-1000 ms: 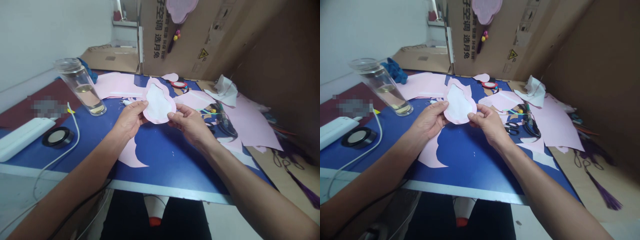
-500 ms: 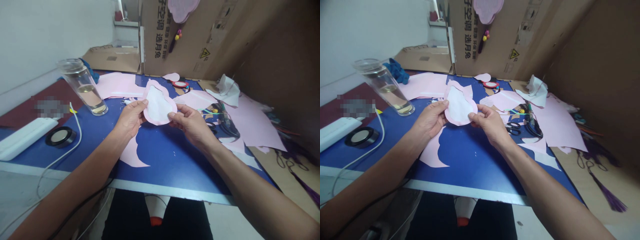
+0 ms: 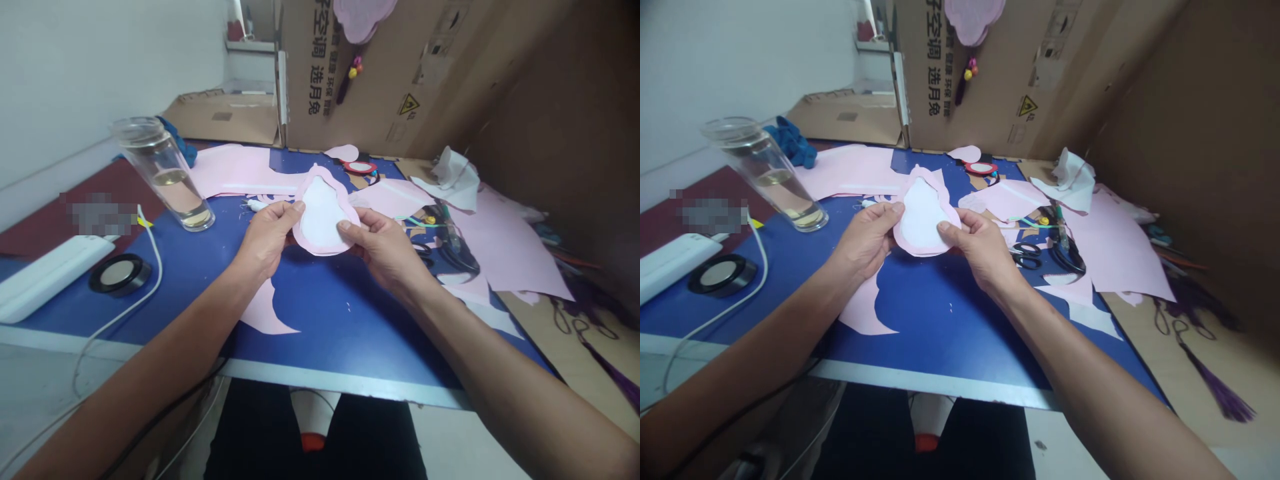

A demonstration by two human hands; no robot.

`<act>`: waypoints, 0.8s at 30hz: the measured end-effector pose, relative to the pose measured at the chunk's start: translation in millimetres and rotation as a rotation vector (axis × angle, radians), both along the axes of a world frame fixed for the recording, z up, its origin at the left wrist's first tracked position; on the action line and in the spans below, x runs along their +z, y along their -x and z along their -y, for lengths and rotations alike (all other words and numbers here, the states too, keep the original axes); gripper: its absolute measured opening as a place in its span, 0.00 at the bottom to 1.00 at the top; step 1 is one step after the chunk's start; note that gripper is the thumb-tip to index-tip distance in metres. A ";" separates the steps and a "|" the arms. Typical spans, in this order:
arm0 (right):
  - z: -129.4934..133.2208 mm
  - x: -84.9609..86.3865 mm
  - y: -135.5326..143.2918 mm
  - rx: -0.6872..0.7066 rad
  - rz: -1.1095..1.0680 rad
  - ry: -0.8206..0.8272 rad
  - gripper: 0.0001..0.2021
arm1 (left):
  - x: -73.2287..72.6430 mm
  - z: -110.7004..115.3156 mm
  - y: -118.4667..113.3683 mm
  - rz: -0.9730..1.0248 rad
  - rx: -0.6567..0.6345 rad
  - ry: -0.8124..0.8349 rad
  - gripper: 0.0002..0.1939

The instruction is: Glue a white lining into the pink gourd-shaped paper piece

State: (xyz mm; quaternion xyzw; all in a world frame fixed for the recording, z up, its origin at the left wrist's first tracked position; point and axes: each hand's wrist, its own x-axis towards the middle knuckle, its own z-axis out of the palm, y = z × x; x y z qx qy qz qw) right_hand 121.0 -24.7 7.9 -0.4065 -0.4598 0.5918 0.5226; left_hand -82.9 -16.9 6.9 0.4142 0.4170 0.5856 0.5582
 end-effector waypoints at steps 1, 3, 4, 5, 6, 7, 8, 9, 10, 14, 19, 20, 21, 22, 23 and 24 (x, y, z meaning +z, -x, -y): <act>-0.1 -0.1 0.2 0.004 -0.005 0.002 0.23 | -1.2 -1.1 0.1 0.012 -0.004 -0.008 0.22; -0.4 -0.5 0.2 0.007 -0.006 0.002 0.24 | -3.4 -3.1 0.1 0.024 -0.020 -0.024 0.21; -0.6 -0.7 0.0 0.007 -0.004 0.003 0.24 | -4.4 -3.9 0.0 0.026 -0.030 -0.031 0.21; -0.8 -0.9 -0.2 0.006 -0.001 0.003 0.24 | -5.3 -4.4 0.1 0.025 -0.040 -0.038 0.21; -0.9 -1.2 -0.4 0.006 0.004 0.004 0.24 | -6.0 -4.8 0.2 0.026 -0.047 -0.045 0.21; -1.1 -1.5 -0.5 0.008 0.009 0.004 0.23 | -6.6 -5.2 0.4 0.027 -0.051 -0.051 0.21; -1.2 -1.8 -0.5 0.009 0.011 0.004 0.23 | -7.1 -5.5 0.6 0.028 -0.049 -0.056 0.21; -1.2 -2.1 -0.3 0.010 0.011 0.004 0.22 | -7.5 -5.9 0.9 0.031 -0.045 -0.059 0.20; -1.2 -2.3 0.0 0.011 0.009 0.003 0.22 | -7.8 -6.2 1.1 0.035 -0.041 -0.059 0.19; -1.1 -2.7 0.7 0.009 0.009 -0.004 0.22 | -7.1 -6.5 0.6 0.047 -0.032 -0.046 0.18; -1.6 -1.9 -1.4 -0.008 0.017 -0.024 0.21 | -2.6 -1.7 -0.9 -0.019 -0.063 -0.026 0.21; -1.7 -1.8 -1.9 -0.015 0.018 -0.028 0.22 | -1.8 -0.7 -0.9 -0.035 -0.070 -0.023 0.21; -1.8 -1.7 -2.2 -0.020 0.019 -0.031 0.22 | -1.2 0.1 -0.8 -0.045 -0.075 -0.025 0.21; -1.9 -1.7 -2.4 -0.023 0.021 -0.032 0.22 | -0.7 0.7 -0.7 -0.048 -0.075 -0.029 0.22; -1.9 -1.7 -2.4 -0.023 0.023 -0.032 0.22 | -0.4 1.0 -0.5 -0.047 -0.074 -0.032 0.22; -1.9 -1.7 -2.3 -0.022 0.024 -0.032 0.23 | -0.1 1.2 -0.4 -0.043 -0.071 -0.033 0.22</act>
